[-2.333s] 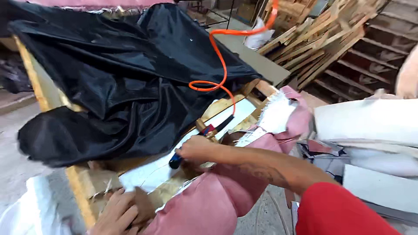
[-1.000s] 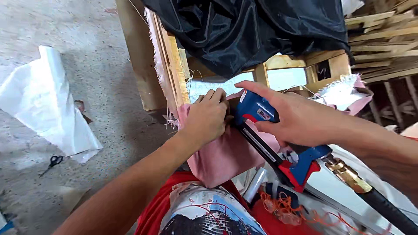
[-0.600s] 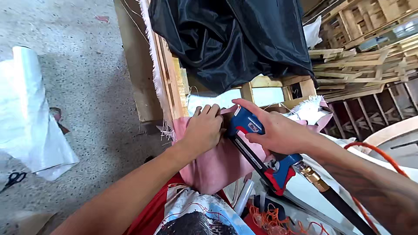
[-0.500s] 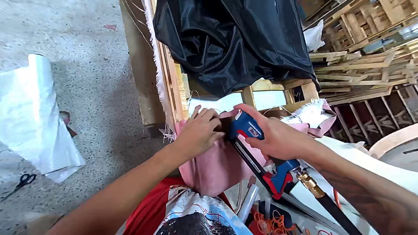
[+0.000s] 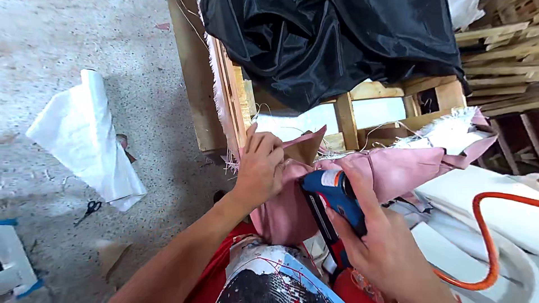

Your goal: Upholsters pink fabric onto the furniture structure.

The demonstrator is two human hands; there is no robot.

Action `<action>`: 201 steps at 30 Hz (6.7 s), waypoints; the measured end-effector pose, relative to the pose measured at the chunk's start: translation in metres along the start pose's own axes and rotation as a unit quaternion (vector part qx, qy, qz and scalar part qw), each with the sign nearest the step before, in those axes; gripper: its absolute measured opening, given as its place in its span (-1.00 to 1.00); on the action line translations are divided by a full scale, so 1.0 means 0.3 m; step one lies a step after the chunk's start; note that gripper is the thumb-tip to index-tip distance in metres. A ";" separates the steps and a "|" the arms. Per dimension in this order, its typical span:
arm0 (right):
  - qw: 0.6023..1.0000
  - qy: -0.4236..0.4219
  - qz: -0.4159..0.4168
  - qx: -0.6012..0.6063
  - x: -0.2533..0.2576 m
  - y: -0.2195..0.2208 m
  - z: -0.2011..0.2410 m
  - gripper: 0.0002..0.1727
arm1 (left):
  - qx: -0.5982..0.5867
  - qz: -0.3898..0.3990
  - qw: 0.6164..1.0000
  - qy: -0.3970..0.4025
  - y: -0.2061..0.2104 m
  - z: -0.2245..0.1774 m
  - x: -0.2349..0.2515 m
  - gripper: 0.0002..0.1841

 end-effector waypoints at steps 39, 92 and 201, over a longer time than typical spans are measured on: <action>0.997 -0.020 0.080 -0.012 0.069 -0.137 0.042 -0.09 | -0.072 0.075 0.994 0.043 -0.116 0.160 0.051 -0.79; 0.905 -0.270 0.306 0.120 0.475 -0.087 -1.064 -0.90 | -0.033 0.239 0.943 -0.231 0.536 -0.412 0.559 -0.93; 0.950 -0.223 -0.166 0.142 0.212 -0.399 -2.081 -0.76 | 0.282 0.025 0.907 -0.312 1.279 -1.005 1.181 -0.82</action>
Point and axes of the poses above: each hand's wrist, its own x-axis towards the middle knuckle, its own y-axis out of the palm, z = x × y, the point moved 1 cm from there along x, towards the middle knuckle, and after that the axes turned 12 degrees about z, right-handed, at the moved point
